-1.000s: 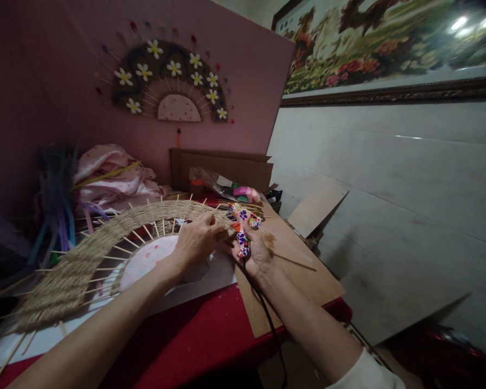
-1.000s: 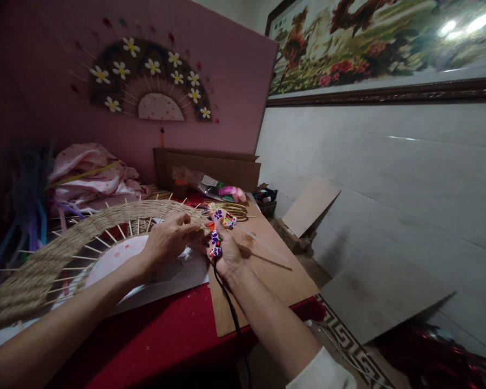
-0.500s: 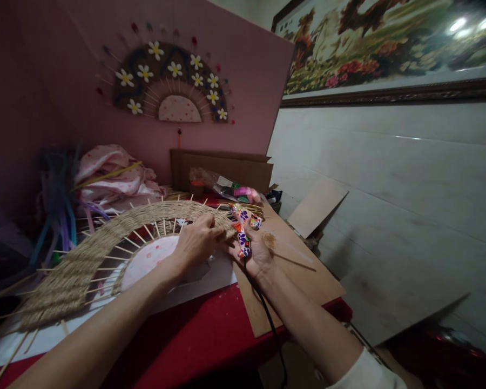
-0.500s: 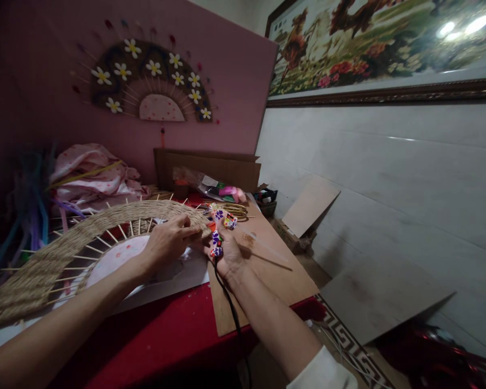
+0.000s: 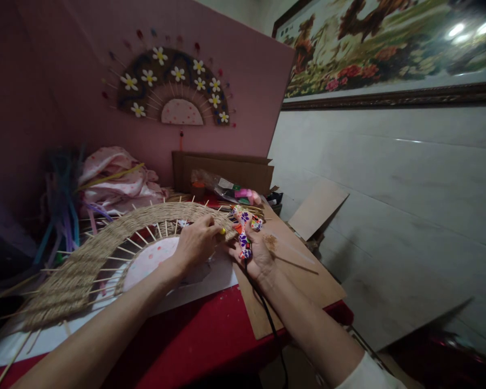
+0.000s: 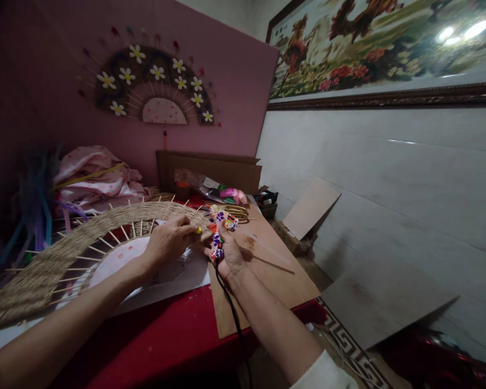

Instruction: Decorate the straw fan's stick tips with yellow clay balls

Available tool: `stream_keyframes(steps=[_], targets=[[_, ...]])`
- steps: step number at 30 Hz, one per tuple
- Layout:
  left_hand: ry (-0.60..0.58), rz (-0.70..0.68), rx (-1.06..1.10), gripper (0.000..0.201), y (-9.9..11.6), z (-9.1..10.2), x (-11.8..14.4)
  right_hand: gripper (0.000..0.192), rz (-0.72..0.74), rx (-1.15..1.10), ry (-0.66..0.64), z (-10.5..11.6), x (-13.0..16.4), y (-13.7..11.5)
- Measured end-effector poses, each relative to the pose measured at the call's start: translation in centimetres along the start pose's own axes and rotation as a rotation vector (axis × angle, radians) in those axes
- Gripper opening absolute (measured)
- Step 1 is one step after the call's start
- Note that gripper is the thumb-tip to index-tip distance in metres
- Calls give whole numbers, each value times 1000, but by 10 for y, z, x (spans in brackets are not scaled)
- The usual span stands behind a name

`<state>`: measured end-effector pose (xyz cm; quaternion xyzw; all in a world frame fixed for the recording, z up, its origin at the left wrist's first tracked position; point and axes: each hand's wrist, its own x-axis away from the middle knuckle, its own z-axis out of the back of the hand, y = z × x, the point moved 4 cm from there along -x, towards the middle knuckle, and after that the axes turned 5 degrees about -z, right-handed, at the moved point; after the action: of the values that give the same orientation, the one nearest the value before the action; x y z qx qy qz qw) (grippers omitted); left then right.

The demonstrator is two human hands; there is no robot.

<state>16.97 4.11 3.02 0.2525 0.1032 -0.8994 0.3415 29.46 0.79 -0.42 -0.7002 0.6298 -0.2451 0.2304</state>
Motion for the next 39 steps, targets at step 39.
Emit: stream_keyframes(steps=[39], targets=[[-2, -97, -81, 22, 8, -1, 5, 38, 55, 50, -18, 7, -3, 0]])
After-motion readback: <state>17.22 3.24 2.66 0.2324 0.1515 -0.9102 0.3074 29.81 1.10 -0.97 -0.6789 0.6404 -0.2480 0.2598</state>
